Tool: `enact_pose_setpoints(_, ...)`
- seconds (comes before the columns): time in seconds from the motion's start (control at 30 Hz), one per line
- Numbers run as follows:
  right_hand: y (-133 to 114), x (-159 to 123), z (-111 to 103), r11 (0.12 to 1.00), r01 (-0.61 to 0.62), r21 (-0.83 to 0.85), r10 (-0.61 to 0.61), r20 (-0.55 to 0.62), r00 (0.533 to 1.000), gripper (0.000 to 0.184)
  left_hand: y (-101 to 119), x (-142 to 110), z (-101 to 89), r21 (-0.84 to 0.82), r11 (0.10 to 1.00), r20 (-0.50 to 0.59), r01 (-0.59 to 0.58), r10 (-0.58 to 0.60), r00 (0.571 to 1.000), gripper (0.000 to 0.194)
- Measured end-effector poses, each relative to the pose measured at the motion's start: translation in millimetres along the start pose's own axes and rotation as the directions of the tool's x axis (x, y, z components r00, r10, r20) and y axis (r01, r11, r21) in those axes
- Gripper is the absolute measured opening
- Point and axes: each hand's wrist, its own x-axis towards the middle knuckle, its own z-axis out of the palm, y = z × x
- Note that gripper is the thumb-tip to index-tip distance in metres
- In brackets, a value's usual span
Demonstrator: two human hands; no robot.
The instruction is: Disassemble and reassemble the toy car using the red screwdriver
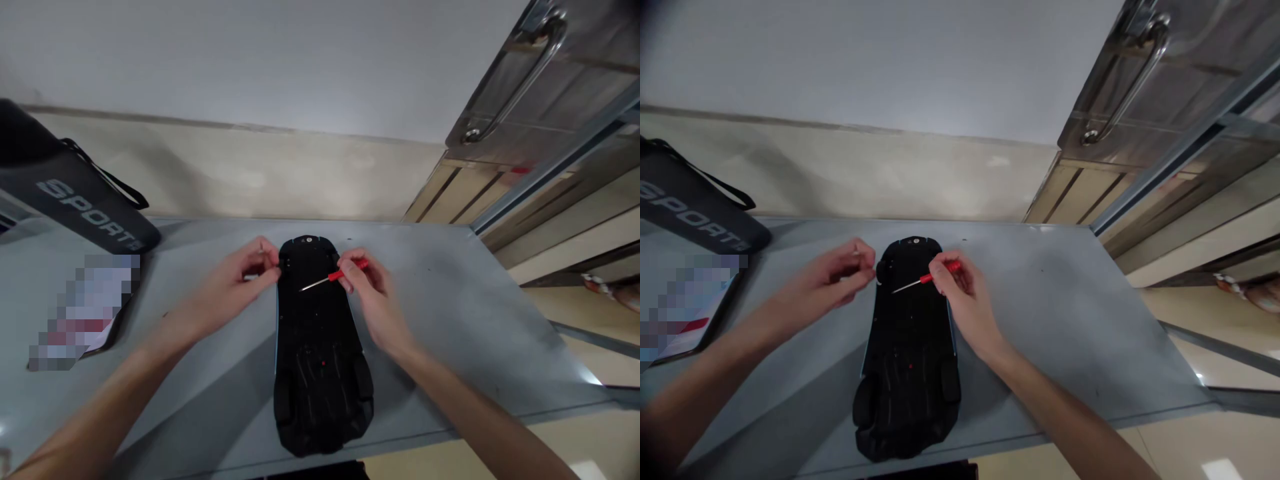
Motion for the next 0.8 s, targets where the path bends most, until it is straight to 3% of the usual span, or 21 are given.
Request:
enact_pose_setpoints(0.13, -8.2, 9.6, -19.8, 0.968, 0.14, -0.209, -0.148, -0.02, 0.989, 0.037, -5.7, 28.6, 3.7, 0.05, 0.996, -0.186, -0.08, 0.088, 0.979, 0.017)
enact_pose_setpoints(0.23, -15.1, 11.4, -34.0, 0.884, 0.244, -0.399, -0.244, 0.051, 0.968, 0.04, -19.8, 34.5, 10.0, 0.056, 0.987, -0.252, -0.153, 0.162, 0.954, 0.027)
enact_pose_setpoints(0.3, -19.0, 10.0, -38.8, 0.803, 0.311, -0.509, -0.277, 0.144, 0.95, 0.038, -31.4, 31.3, 13.6, -0.036, 0.984, -0.201, -0.175, 0.164, 0.966, 0.034)
enact_pose_setpoints(0.47, -24.7, 5.1, -38.8, 0.641, 0.45, -0.622, -0.315, 0.322, 0.893, 0.032, -55.3, 21.1, 19.7, -0.216, 0.975, -0.014, -0.055, 0.053, 0.999, 0.055)
enact_pose_setpoints(0.6, -28.9, 3.6, -37.5, 0.565, 0.517, -0.643, -0.337, 0.392, 0.856, 0.024, -62.1, 21.1, 21.9, -0.298, 0.954, 0.021, -0.009, 0.015, 1.0, 0.06)
enact_pose_setpoints(0.8, -39.2, -2.0, -36.1, 0.506, 0.534, -0.677, -0.264, 0.468, 0.843, 0.009, -59.5, 19.5, 24.0, -0.315, 0.949, 0.033, -0.029, 0.041, 0.999, 0.069)
